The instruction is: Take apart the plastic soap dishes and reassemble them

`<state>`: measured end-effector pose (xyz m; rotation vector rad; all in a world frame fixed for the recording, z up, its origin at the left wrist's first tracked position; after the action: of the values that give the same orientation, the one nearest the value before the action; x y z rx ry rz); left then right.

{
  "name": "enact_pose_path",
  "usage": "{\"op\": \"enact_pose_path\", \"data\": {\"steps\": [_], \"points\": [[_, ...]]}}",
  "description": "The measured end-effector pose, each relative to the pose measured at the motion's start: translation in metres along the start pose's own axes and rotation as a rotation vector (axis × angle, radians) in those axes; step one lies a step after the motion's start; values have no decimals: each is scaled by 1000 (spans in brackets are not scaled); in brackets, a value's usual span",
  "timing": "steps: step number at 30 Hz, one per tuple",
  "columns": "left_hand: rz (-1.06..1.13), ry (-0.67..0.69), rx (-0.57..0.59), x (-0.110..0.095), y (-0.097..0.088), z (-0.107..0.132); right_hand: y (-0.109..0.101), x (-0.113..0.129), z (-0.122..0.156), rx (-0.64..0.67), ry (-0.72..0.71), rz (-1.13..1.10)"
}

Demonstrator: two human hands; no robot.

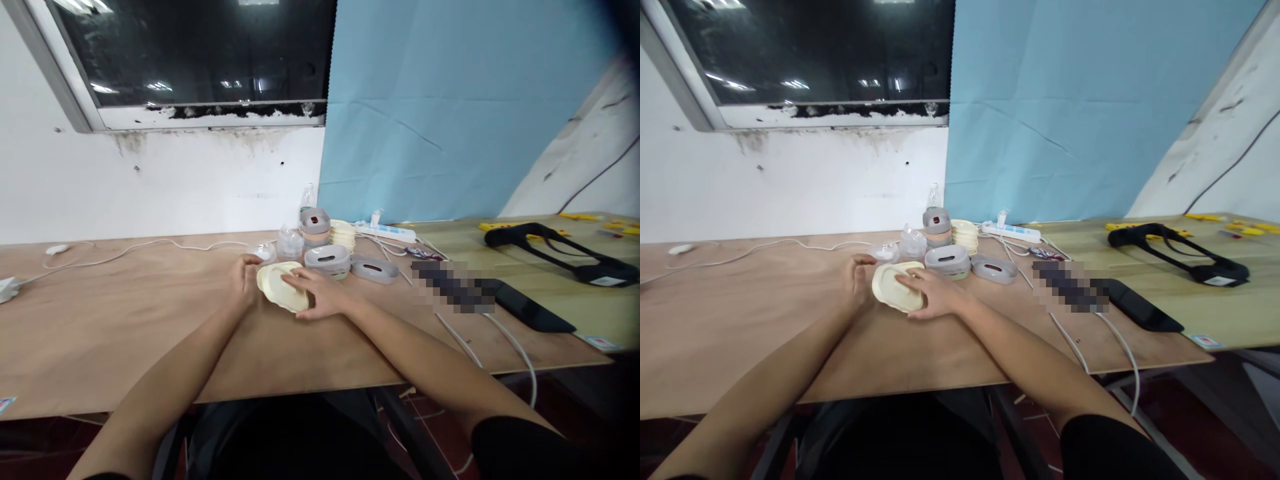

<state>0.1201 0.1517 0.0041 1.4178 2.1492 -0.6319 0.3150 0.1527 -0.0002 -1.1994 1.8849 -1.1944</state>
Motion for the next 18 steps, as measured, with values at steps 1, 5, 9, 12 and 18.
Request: {"op": "enact_pose_path", "data": {"steps": [1,5,9,12,18], "points": [[-14,-24,-61,7,-8,-3,6,2,0,73,-27,11],[-115,-68,-59,27,-20,-13,17,6,-3,132,-78,62],[-292,13,198,21,-2,-11,5,-7,-6,-23,5,117],[-370,51,519,13,27,1,-17,-35,3,-177,180,207],[-369,175,795,9,58,19,-44,-108,45,-215,626,412]]}}
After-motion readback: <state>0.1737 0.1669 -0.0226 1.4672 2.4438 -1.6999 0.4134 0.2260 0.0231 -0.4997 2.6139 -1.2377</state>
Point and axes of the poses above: each hand's wrist, its own z-axis away from the middle knuckle, its own y-axis out of the palm, x = y × z, the point moved 7 cm from there along -z, towards the middle knuckle, and after that the axes turned 12 degrees about z, right-handed, at the moved point
